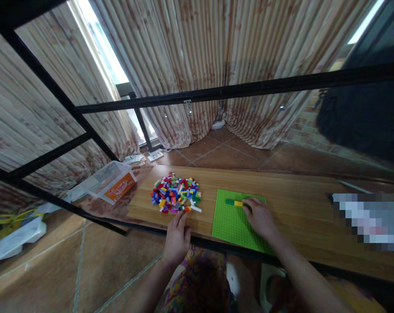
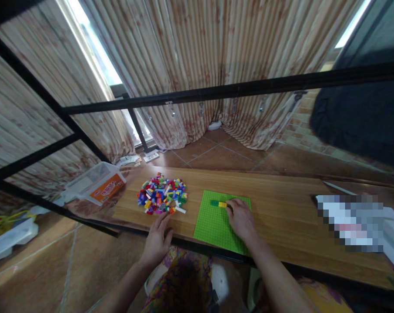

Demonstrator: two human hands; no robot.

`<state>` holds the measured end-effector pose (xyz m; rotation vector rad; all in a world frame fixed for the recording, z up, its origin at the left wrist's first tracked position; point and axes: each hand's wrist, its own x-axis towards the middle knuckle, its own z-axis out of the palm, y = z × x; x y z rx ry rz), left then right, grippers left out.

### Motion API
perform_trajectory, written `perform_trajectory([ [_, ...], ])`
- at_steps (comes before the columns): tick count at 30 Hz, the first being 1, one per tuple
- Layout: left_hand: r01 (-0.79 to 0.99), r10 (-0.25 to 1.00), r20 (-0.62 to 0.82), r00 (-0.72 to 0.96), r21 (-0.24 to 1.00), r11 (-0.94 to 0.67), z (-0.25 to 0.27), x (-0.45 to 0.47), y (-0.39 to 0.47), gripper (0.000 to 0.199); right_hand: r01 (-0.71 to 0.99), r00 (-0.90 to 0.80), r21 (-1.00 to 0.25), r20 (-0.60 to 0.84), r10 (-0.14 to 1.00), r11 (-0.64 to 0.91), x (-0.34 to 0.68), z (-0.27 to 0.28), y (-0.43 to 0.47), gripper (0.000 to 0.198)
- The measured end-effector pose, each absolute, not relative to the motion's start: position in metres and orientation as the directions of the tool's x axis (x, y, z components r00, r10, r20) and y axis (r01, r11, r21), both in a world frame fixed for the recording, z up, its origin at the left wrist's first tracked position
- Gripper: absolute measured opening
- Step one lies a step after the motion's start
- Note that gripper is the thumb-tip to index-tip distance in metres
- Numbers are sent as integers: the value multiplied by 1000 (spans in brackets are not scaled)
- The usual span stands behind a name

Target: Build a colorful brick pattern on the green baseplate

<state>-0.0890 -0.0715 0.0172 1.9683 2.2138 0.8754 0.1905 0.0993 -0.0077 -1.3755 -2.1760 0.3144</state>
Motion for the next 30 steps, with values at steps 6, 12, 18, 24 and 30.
perform_trajectory([
  [6,898,846,435,-309,428,108,24,-108,-58,35,757,-339,-463,325,883,462,191,-8,99,26],
  [12,908,804,481,-351,383,167,32,-119,-40,29,775,-348,-433,316,883,461,189,-7,101,27],
  [18,924,873,426,-239,375,70,28,-94,-46,27,795,-348,-391,334,876,464,181,-5,98,28],
  [24,890,939,340,51,412,-197,40,-38,-20,41,790,-378,-378,320,869,483,168,0,100,24],
  [30,919,980,124,156,347,-190,34,15,27,52,737,-468,-375,316,825,562,169,2,108,21],
])
